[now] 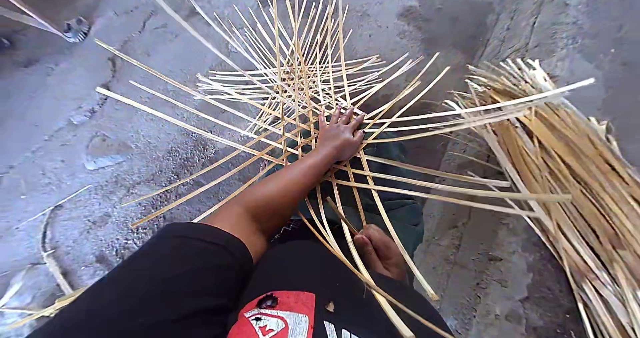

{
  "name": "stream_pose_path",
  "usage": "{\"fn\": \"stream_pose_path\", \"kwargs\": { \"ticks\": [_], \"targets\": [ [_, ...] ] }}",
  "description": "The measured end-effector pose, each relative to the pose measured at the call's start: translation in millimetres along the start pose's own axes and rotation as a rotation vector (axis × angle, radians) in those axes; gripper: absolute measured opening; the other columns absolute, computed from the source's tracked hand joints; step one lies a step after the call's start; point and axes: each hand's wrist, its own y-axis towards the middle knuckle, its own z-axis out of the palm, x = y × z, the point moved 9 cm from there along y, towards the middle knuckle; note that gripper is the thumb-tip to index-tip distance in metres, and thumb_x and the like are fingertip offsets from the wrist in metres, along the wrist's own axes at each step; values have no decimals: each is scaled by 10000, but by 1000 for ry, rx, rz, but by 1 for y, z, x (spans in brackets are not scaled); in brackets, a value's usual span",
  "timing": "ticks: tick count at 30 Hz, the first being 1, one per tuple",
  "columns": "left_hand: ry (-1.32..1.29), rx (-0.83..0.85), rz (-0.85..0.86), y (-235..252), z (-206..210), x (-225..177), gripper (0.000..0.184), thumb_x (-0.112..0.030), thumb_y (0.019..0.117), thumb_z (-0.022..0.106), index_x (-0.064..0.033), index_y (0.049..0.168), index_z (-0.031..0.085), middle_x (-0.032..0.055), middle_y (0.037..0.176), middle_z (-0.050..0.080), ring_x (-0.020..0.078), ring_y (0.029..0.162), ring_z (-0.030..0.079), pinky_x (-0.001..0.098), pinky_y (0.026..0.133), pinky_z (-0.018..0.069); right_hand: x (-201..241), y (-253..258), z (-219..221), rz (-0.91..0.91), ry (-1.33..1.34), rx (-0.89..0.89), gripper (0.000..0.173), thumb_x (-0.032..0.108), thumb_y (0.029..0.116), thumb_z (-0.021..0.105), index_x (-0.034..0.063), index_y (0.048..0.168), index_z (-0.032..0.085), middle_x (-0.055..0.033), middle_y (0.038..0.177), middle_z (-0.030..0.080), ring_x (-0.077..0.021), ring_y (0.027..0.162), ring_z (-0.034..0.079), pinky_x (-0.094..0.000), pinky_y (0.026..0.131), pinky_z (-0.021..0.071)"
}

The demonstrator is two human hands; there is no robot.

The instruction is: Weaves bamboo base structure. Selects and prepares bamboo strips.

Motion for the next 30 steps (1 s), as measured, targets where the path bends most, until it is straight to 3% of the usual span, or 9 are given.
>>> {"fn": "stream_pose_path", "kwargs": {
  "ticks": [4, 7, 10, 13, 16, 21, 23, 27, 30],
  "targets": [
    [-10, 1, -19, 7, -12, 12, 551, -508, 1063, 246, -420, 1600, 331, -33, 1711, 230, 303, 1588, 143, 756, 1184, 3, -10, 3, -14, -12, -97, 69, 271, 327, 1062, 568, 136, 968, 735, -3, 978, 731, -101, 990, 687, -364, 1039, 521],
    [-32, -11, -45, 11, -20, 25, 550, -519, 1074, 227, -409, 1600, 338, 8, 1704, 252, 338, 1581, 160, 770, 1176, 22, -16, 1, -38, 239, -2, 142, 504, 382, 901, 782, 131, 1329, 695, -89, 1480, 561, -239, 1371, 529, -415, 1110, 508],
    [8, -5, -41, 10, -18, 24, 561, -539, 1074, 189, -419, 1609, 308, 4, 1710, 235, 348, 1582, 149, 778, 1169, 29, -5, 12, -62, 220, 89, 104, 702, 205, 906, 755, 25, 1522, 471, -158, 1611, 405, -320, 1476, 410, -466, 1201, 415],
    [39, -20, -24, 9, -14, 20, 561, -529, 1073, 195, -414, 1609, 311, 11, 1707, 244, 347, 1579, 161, 779, 1164, 33, 20, 34, -64, -88, -269, 119, 292, 226, 994, 689, 142, 1270, 736, -110, 1412, 637, -332, 1375, 547, -484, 1154, 489],
    [58, -13, -25, 7, -12, 17, 561, -525, 1074, 194, -409, 1611, 309, 12, 1711, 230, 351, 1580, 155, 773, 1169, 26, 30, 57, -52, -208, -339, 124, 186, 160, 1048, 592, 123, 1078, 771, -61, 1201, 749, -275, 1261, 649, -473, 1129, 514],
    [70, -38, -22, 5, -13, 16, 583, -527, 1069, 211, -386, 1632, 254, 13, 1722, 191, 353, 1585, 128, 772, 1171, 14, 4, 100, -35, -135, -51, 89, 422, 375, 1094, 474, 23, 1185, 689, -53, 1051, 754, -157, 981, 726, -379, 914, 614],
    [61, -52, -27, 4, -14, 16, 605, -515, 1065, 226, -344, 1645, 230, 18, 1721, 195, 353, 1583, 141, 757, 1180, 14, -6, 108, -28, -112, 110, 104, 456, 404, 1101, 427, 55, 1076, 719, -25, 997, 754, -127, 945, 721, -348, 905, 604],
    [55, -41, -63, 6, -14, 20, 713, -528, 1055, 231, -164, 1663, 159, 55, 1723, 178, 309, 1591, 127, 717, 1205, -1, -23, 89, -22, 87, 312, -41, 416, 307, 1109, 443, 94, 839, 677, 62, 751, 649, -2, 655, 566, -184, 628, 490],
    [68, -1, -61, 9, -8, 14, 742, -550, 1057, 211, -122, 1660, 147, 72, 1719, 190, 288, 1593, 126, 708, 1211, 4, -34, 63, -19, 175, 347, -132, 424, 225, 1105, 440, 102, 748, 633, 83, 682, 582, 19, 600, 497, -160, 591, 433]
  ]
}}
